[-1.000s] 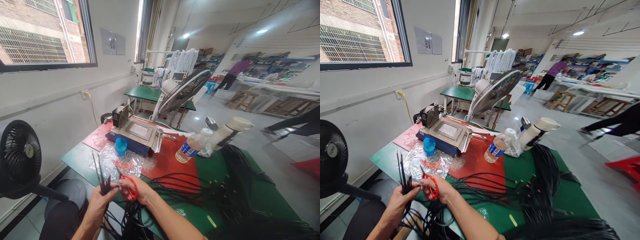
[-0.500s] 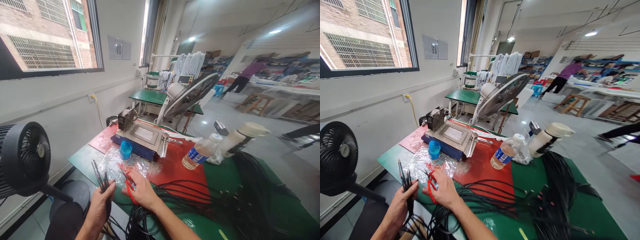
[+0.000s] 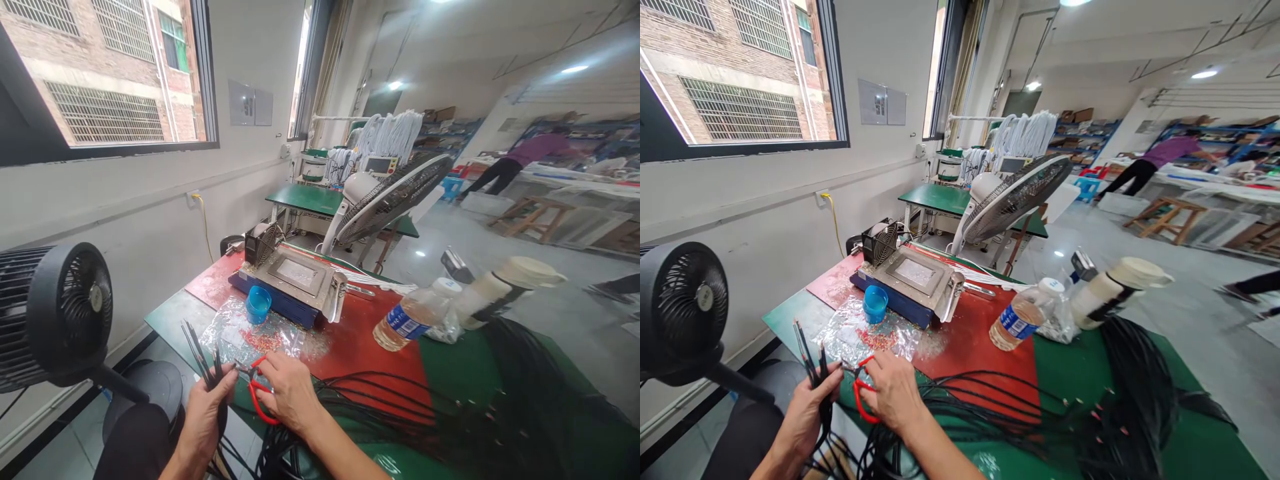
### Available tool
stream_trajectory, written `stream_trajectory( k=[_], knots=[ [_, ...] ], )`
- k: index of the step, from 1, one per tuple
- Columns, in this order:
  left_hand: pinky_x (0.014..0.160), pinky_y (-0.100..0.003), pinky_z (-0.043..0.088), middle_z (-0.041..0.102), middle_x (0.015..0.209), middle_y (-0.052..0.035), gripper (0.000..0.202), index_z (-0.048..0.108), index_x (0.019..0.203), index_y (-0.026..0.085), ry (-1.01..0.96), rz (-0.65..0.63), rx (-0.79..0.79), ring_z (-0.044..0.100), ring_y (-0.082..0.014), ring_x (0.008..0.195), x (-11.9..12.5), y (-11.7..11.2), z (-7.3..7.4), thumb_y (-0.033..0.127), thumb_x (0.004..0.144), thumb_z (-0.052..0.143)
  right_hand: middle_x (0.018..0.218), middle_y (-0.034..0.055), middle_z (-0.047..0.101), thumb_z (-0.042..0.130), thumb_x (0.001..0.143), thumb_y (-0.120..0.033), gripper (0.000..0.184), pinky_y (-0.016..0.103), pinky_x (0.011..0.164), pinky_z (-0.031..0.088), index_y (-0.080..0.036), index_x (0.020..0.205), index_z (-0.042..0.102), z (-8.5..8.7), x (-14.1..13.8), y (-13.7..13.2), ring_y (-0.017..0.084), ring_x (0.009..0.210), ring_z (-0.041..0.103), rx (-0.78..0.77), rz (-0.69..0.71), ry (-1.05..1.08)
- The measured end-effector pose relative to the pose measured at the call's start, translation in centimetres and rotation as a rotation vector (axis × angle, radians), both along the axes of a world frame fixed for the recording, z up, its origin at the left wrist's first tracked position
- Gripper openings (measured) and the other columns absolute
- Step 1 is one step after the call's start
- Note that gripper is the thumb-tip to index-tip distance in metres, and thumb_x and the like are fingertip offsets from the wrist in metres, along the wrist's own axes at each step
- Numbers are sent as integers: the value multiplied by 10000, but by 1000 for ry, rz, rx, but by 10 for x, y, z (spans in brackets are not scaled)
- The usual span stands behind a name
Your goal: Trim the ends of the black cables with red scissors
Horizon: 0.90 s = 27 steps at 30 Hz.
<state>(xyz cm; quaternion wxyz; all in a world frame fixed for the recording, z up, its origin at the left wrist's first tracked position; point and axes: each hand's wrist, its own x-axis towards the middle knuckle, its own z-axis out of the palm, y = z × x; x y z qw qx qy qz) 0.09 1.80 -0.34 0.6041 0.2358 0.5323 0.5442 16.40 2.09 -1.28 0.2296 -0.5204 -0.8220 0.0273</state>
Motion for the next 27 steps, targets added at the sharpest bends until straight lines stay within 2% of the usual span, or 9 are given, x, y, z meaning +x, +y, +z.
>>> stream_trajectory(
  k=[6, 11, 16, 19, 22, 24, 27],
  knots=[
    [495, -187, 390, 605, 544, 27, 372, 738, 759, 132, 23, -10, -5, 475, -88, 523, -3, 0, -10, 316, 462, 865, 765, -1, 591, 701, 715, -232, 162, 286, 549, 207, -190, 752, 549, -4, 2, 3, 140, 666, 485, 119, -18, -59],
    [517, -181, 382, 616, 560, 33, 374, 739, 785, 132, 80, -2, 12, 473, -84, 543, -5, 1, -18, 335, 492, 854, 690, 14, 570, 602, 790, -154, 113, 294, 533, 182, -176, 700, 538, -6, 3, 4, 137, 615, 458, 245, -12, -99],
    [498, -176, 367, 593, 522, 46, 357, 739, 766, 144, 53, -3, 9, 453, -80, 519, -4, 1, -16, 341, 490, 851, 651, 15, 556, 518, 836, -156, 163, 289, 524, 187, -173, 678, 552, -9, 5, 1, 121, 579, 451, 247, 62, -100],
    [483, -170, 353, 567, 503, 53, 350, 739, 758, 145, 41, -5, 18, 434, -74, 505, -4, 1, -13, 341, 490, 850, 656, 7, 554, 520, 834, -211, 158, 272, 526, 204, -178, 687, 568, -7, 5, 1, 111, 581, 453, 149, 79, -17],
    [485, -184, 361, 549, 502, 51, 337, 736, 766, 141, 3, -34, 26, 437, -83, 506, -4, 0, -9, 340, 513, 839, 664, -6, 535, 575, 809, -286, 186, 251, 531, 220, -177, 659, 556, -1, 5, 4, 108, 599, 448, -26, 33, 170],
    [484, -190, 359, 538, 506, 47, 313, 729, 754, 138, -25, -73, 33, 432, -85, 505, -3, -1, -7, 343, 538, 826, 648, -12, 504, 589, 803, -373, 285, 235, 539, 243, -168, 615, 527, 2, 5, 8, 104, 601, 433, -187, 8, 355],
    [491, -192, 352, 550, 532, 27, 280, 713, 726, 123, -26, -179, 55, 440, -86, 519, -1, -3, -7, 355, 592, 797, 588, -30, 434, 579, 773, -524, 413, 219, 516, 268, -162, 595, 491, 5, 3, 11, 89, 551, 394, -503, 2, 743]
  ],
)
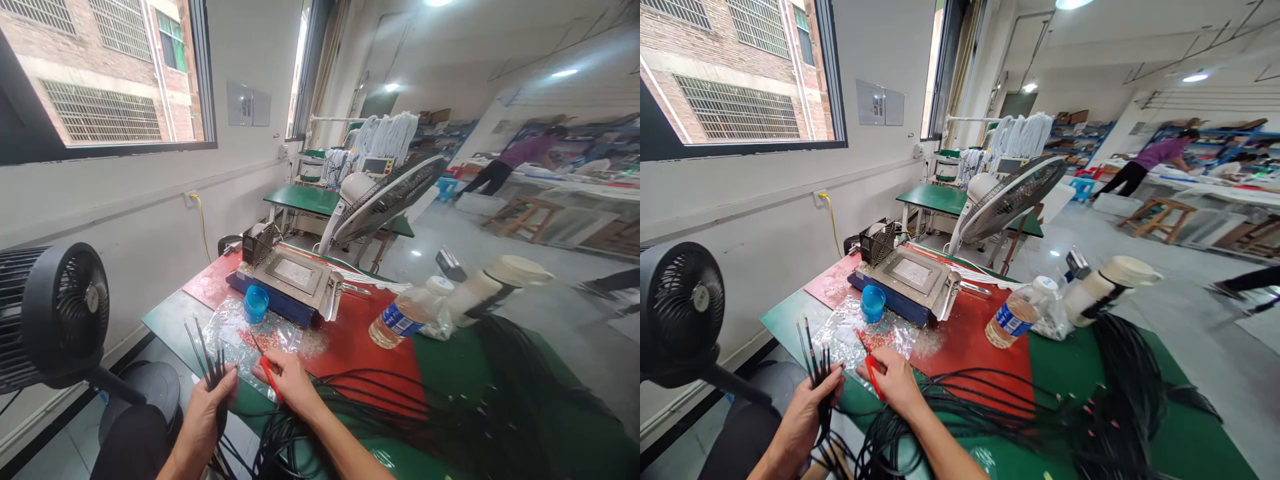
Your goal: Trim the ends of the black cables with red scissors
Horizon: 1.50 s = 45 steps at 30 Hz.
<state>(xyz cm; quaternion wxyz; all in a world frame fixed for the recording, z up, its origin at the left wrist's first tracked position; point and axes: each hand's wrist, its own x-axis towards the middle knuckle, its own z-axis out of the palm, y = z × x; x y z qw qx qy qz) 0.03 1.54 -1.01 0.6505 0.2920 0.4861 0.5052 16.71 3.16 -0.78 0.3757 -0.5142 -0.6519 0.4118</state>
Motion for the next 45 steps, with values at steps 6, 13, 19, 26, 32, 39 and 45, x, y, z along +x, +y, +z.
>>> stream_trajectory(
  k=[6, 13, 19, 26, 32, 39, 45],
  knots=[
    [478, -217, 324, 559, 526, 10, 313, 697, 718, 115, 29, -174, 1, 439, -97, 491, 7, -5, 1, 376, 580, 800, 464, -67, 419, 647, 644, -630, 497, 195, 379, 250, -161, 652, 482, -3, -6, -3, 62, 382, 375, -468, 81, 592],
    [459, -229, 283, 525, 496, 19, 351, 653, 599, 135, 78, -210, -3, 392, -97, 464, 12, -8, 13, 448, 538, 799, 467, -59, 456, 680, 621, -607, 497, 167, 328, 227, -148, 630, 491, 0, -5, -4, 59, 367, 419, -569, 153, 690],
    [454, -186, 289, 543, 518, 21, 318, 676, 663, 138, 16, -211, -37, 389, -70, 472, 10, -7, 5, 418, 573, 798, 440, -51, 469, 703, 627, -570, 471, 170, 332, 240, -140, 639, 509, -1, -7, -5, 60, 363, 402, -554, 216, 729],
    [449, -170, 302, 509, 554, 23, 297, 656, 671, 133, -99, -240, -41, 365, -57, 480, 12, -8, 0, 409, 643, 762, 570, 12, 582, 702, 629, -519, 437, 163, 317, 257, -114, 688, 548, -4, -13, -8, 59, 384, 445, -677, 196, 837],
    [450, -163, 284, 497, 565, 21, 285, 633, 650, 138, -82, -276, -38, 354, -54, 490, 10, -8, -2, 405, 700, 719, 453, -42, 474, 693, 631, -547, 461, 152, 295, 245, -123, 597, 513, -6, -12, -7, 60, 348, 437, -620, 158, 783],
    [435, -165, 259, 435, 505, 43, 354, 595, 580, 134, -92, -281, -23, 296, -48, 460, 12, -10, 3, 450, 684, 717, 422, -42, 463, 689, 632, -579, 493, 164, 298, 242, -122, 588, 510, -5, -14, -9, 54, 328, 400, -577, 184, 777],
    [440, -165, 251, 463, 545, 35, 336, 599, 609, 131, -87, -291, 3, 303, -45, 468, 12, -10, 6, 435, 717, 692, 481, -51, 461, 646, 633, -655, 546, 150, 297, 238, -125, 640, 512, -3, -16, -9, 51, 346, 427, -574, 160, 856]
  ],
)
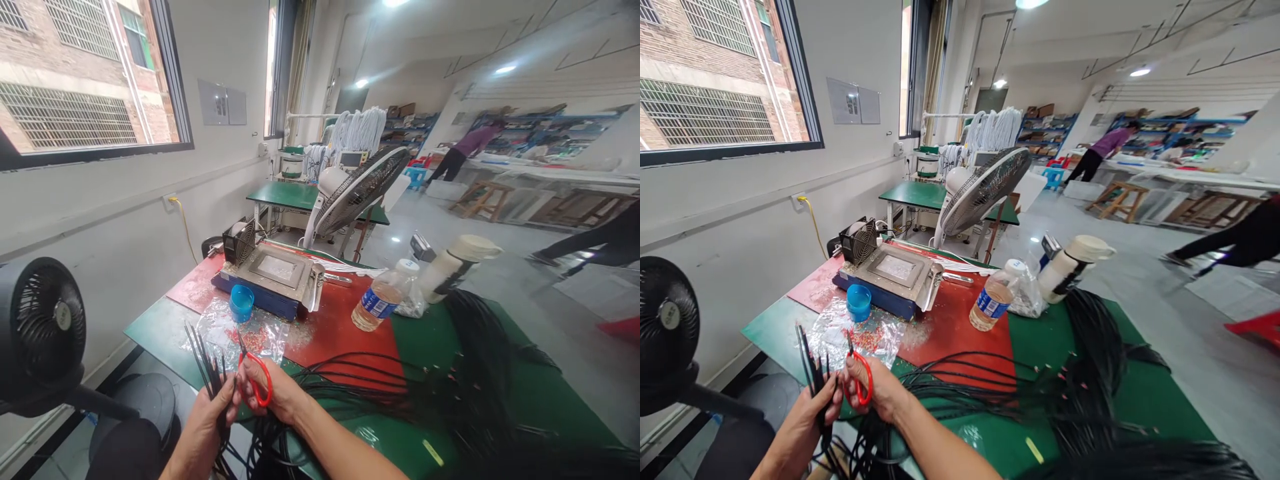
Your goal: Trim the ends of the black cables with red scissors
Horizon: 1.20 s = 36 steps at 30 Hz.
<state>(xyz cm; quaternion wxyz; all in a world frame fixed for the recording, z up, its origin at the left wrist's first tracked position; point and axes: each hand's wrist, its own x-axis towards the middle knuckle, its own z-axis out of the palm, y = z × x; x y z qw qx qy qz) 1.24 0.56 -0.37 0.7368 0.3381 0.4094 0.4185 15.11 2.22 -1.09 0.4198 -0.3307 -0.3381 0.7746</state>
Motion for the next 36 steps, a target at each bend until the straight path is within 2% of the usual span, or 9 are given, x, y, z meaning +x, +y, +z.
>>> stream_trajectory(
  k=[5, 10, 14, 20, 26, 31, 36],
  knots=[
    [445, -160, 268, 455, 541, 41, 298, 624, 665, 134, 27, 10, -3, 315, -55, 482, 0, 0, 2, 418, 717, 700, 481, -48, 465, 682, 618, -619, 521, 149, 298, 231, -122, 643, 526, 2, 3, 1, 54, 350, 436, 4, -1, -46],
    [456, -169, 300, 475, 560, 36, 301, 628, 678, 140, 74, 63, 40, 335, -65, 494, 0, 0, -4, 430, 705, 704, 462, -45, 470, 674, 644, -596, 499, 159, 312, 238, -116, 596, 545, -1, 2, 1, 44, 345, 405, 86, 14, -110],
    [472, -174, 328, 473, 570, 41, 315, 625, 695, 148, 122, 142, 41, 367, -76, 516, 0, 1, -9, 439, 657, 739, 480, -45, 498, 726, 621, -536, 451, 155, 355, 285, -118, 614, 558, -5, -1, 1, 37, 376, 410, 184, -42, -193],
    [457, -180, 328, 481, 544, 36, 317, 648, 675, 139, 170, 145, 80, 369, -78, 502, 2, 0, -3, 439, 644, 746, 469, -45, 484, 651, 653, -615, 504, 158, 300, 257, -131, 602, 523, -5, -1, 1, 51, 327, 419, 25, -56, -104],
    [499, -177, 367, 535, 609, 22, 300, 657, 760, 149, 127, 156, 13, 431, -90, 552, 0, -1, -9, 418, 660, 743, 426, -46, 455, 675, 643, -585, 492, 163, 306, 250, -111, 575, 561, 2, 1, -1, 51, 331, 406, 76, -31, -156],
    [482, -162, 349, 501, 591, 37, 281, 644, 740, 145, 82, 153, 5, 395, -74, 531, 0, -1, -10, 406, 682, 731, 467, -39, 497, 722, 612, -540, 453, 159, 336, 291, -108, 625, 586, 3, 2, 1, 48, 360, 424, 139, -7, -201],
    [489, -167, 359, 534, 607, 18, 292, 657, 722, 137, 78, 121, 22, 421, -80, 541, 0, 0, -7, 411, 668, 740, 475, -45, 472, 660, 646, -600, 489, 165, 294, 239, -127, 624, 538, 3, 2, 0, 58, 345, 422, 6, 3, -87]
  ],
)
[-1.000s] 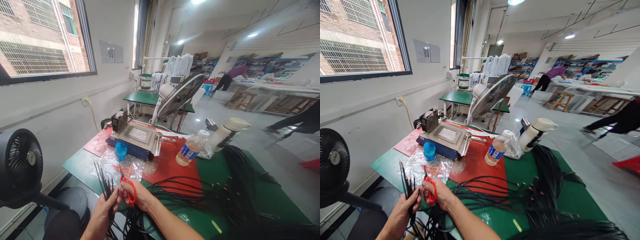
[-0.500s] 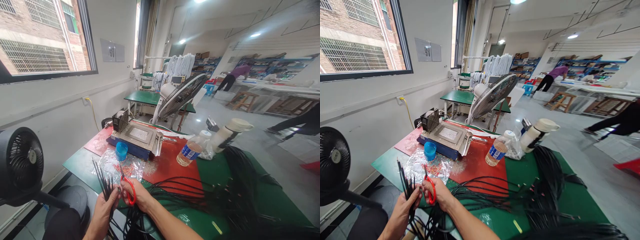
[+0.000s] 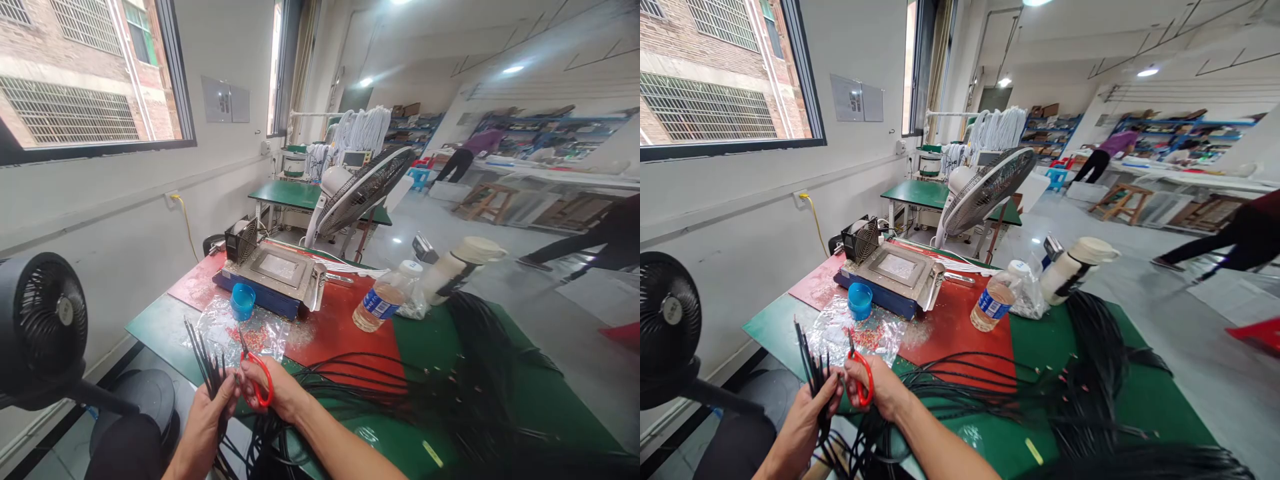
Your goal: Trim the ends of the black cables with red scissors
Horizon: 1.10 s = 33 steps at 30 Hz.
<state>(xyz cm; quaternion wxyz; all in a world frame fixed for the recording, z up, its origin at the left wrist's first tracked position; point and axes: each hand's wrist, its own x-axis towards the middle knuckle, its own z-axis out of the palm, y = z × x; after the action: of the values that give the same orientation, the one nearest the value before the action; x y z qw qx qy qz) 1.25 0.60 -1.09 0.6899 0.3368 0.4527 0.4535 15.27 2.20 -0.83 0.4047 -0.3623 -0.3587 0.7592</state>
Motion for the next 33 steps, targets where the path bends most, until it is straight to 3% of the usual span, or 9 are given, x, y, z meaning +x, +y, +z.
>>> stream_trajectory(
  k=[9, 14, 22, 33],
  knots=[
    [445, -173, 295, 498, 548, 33, 297, 649, 676, 139, 23, -55, 36, 347, -68, 487, 0, 0, 6, 425, 673, 729, 496, -36, 483, 657, 644, -601, 492, 174, 291, 226, -130, 620, 518, -1, 0, 0, 59, 339, 420, -47, 42, 6],
    [467, -179, 329, 501, 567, 28, 302, 633, 648, 148, 19, -44, 59, 371, -76, 502, 0, -1, 4, 437, 684, 716, 474, -38, 482, 671, 638, -563, 465, 171, 301, 242, -120, 610, 534, -6, -1, 0, 60, 342, 434, -92, 42, 20],
    [515, -186, 359, 520, 624, 18, 275, 643, 737, 140, 26, -30, 32, 422, -92, 562, -2, 1, -5, 409, 716, 697, 468, -54, 457, 665, 647, -587, 480, 173, 298, 215, -123, 633, 544, 0, 0, -2, 55, 328, 413, -27, 29, 21],
    [465, -194, 321, 508, 558, 31, 328, 637, 642, 140, 19, -7, 49, 367, -83, 495, 2, 0, 3, 455, 656, 729, 458, -43, 465, 681, 637, -581, 499, 166, 306, 232, -91, 649, 587, 0, -1, -1, 58, 338, 429, -13, 47, 16]
  ],
)
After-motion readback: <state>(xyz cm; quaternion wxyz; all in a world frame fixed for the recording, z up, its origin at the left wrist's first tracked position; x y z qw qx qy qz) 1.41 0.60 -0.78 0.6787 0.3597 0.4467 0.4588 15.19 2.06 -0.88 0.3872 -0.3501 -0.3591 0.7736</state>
